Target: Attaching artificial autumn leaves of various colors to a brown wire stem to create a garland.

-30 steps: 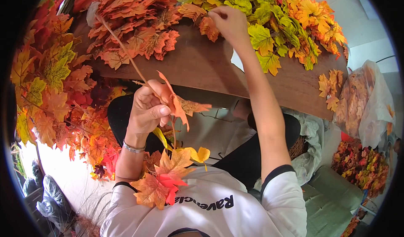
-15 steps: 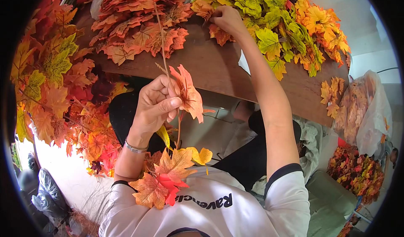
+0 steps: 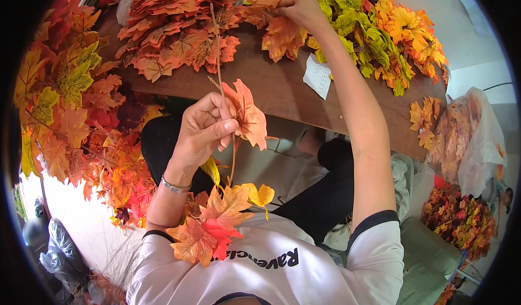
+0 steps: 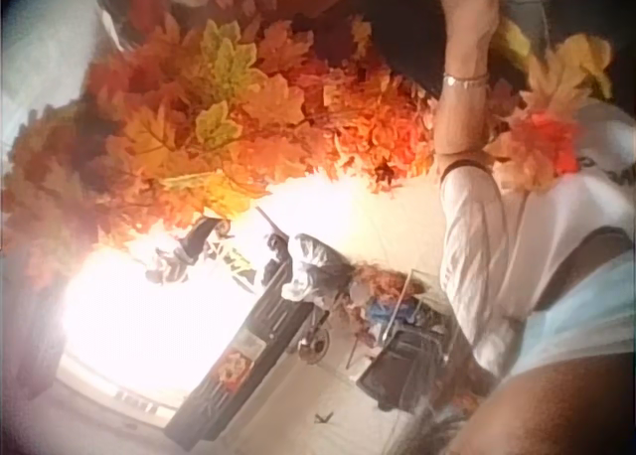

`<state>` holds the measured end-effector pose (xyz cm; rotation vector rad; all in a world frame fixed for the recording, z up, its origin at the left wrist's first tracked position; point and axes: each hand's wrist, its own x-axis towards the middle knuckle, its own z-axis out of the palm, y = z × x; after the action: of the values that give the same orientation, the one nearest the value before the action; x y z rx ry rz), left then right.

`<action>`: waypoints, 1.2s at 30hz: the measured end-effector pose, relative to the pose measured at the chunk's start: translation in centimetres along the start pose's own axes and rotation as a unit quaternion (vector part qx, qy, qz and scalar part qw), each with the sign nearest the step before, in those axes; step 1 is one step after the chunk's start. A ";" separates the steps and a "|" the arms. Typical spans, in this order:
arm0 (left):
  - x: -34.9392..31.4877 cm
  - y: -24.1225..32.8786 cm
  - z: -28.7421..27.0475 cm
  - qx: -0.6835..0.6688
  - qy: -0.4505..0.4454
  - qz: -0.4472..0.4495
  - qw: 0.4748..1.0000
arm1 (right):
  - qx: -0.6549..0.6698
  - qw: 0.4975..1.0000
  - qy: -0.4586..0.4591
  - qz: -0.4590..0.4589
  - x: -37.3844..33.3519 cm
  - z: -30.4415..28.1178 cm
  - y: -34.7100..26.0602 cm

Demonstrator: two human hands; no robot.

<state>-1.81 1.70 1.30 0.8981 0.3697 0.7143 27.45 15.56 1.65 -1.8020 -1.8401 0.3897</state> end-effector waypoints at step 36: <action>-0.3 -1.8 -0.3 -0.031 0.113 -0.024 0.993 | 0.573 0.817 0.007 0.062 -17.7 1.2 -13.3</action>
<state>-1.45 0.92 -0.35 0.7487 0.5646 0.7820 15.20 -2.60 4.94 -1.0142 -1.0013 1.2078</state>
